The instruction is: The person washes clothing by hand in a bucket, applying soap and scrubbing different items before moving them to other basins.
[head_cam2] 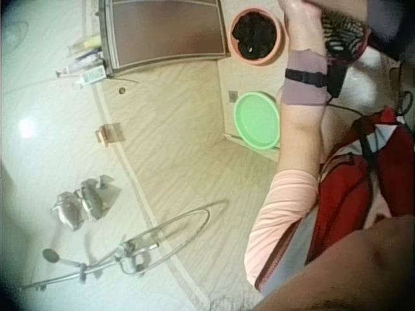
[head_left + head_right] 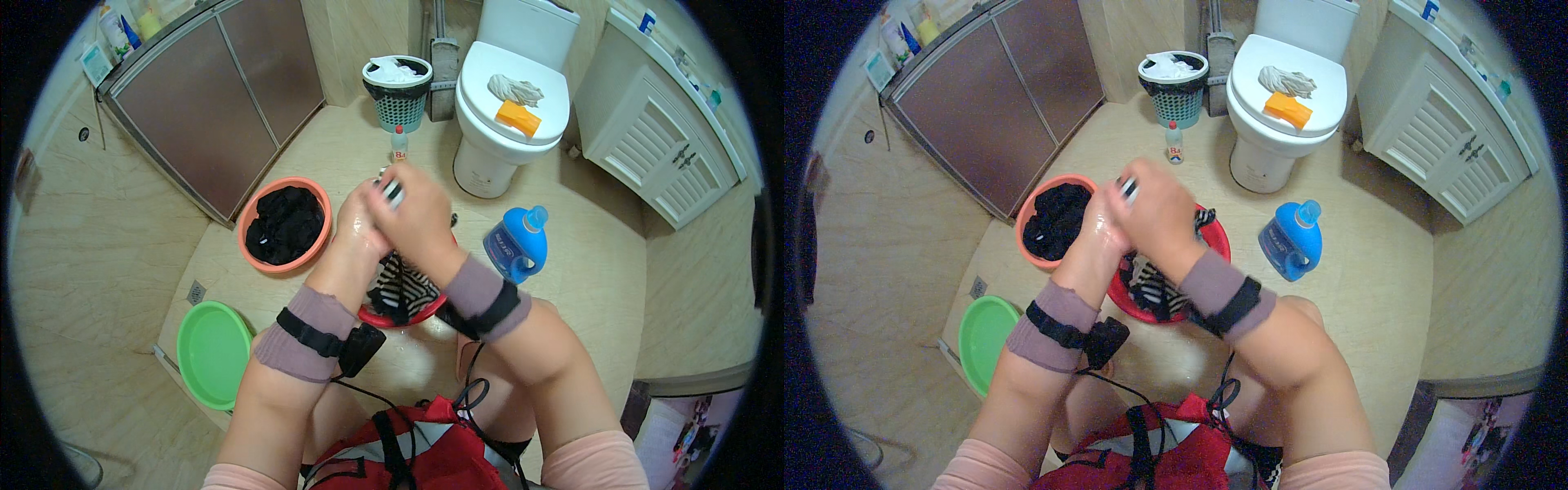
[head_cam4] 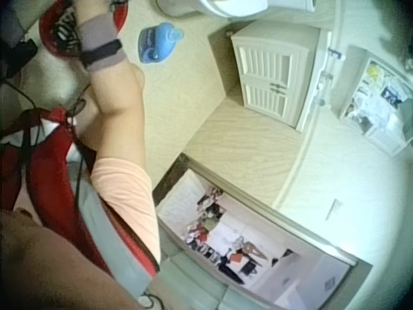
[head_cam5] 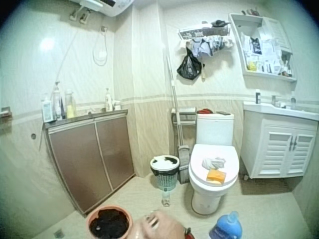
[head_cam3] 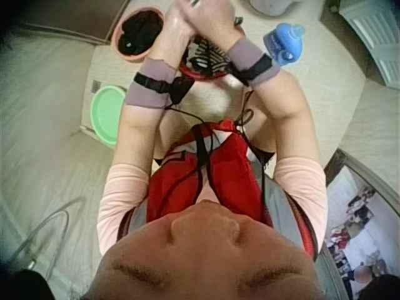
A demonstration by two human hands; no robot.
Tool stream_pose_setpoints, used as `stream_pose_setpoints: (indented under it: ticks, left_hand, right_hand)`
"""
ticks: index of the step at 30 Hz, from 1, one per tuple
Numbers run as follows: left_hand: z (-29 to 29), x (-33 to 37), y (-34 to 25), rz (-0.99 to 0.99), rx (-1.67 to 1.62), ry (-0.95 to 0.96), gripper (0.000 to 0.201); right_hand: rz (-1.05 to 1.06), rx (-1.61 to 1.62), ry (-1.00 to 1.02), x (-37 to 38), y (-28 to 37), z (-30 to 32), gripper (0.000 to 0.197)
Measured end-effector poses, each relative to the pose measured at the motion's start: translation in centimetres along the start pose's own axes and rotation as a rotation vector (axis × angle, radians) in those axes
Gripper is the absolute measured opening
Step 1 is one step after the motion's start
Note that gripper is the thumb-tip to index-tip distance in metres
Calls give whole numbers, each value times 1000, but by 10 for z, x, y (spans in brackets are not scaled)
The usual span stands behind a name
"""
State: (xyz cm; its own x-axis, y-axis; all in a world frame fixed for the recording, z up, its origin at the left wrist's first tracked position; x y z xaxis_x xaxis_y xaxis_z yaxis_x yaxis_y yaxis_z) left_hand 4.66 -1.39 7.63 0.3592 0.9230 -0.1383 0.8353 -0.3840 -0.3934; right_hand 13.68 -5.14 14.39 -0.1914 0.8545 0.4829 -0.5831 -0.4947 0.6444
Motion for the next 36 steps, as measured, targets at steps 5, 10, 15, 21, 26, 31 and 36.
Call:
stream_pose_setpoints:
  ticks: [5,10,15,21,26,31,36]
  left_hand:
    - [-15,3,9,3,-2,388,25]
    - [-3,0,-3,-4,64,19,24]
    - [25,5,-14,13,-64,377,23]
    - [-46,-20,-14,-40,-24,85,27]
    - [-29,-17,-4,-41,74,29,20]
    - [-17,-9,4,179,470,32,23]
    - [-12,-12,2,508,1243,9,36]
  right_hand:
    - [54,-16,-32,-3,-7,-2,20]
    - [-83,58,-31,10,-12,-6,21]
    - [102,70,-24,-4,7,-13,22]
    - [-375,-9,122,25,-85,-2,55]
    - [-929,1044,763,9,-78,-17,64]
    - [-673,1341,394,27,-120,-19,23]
    - [-609,1105,263,26,-99,-4,42]
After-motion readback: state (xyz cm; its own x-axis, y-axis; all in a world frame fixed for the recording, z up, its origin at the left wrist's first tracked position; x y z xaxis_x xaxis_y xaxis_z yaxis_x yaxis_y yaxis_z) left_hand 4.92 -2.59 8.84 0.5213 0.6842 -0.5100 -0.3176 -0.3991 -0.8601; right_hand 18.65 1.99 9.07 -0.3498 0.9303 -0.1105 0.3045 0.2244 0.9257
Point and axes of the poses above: each hand's wrist, its own x-axis towards the middle knuckle, its own z-axis out of the back of the hand, y = z × x, the point moved 3 cm from there along x, towards the middle knuckle, and after that the axes turned 14 degrees about y, right-handed, at the moved point
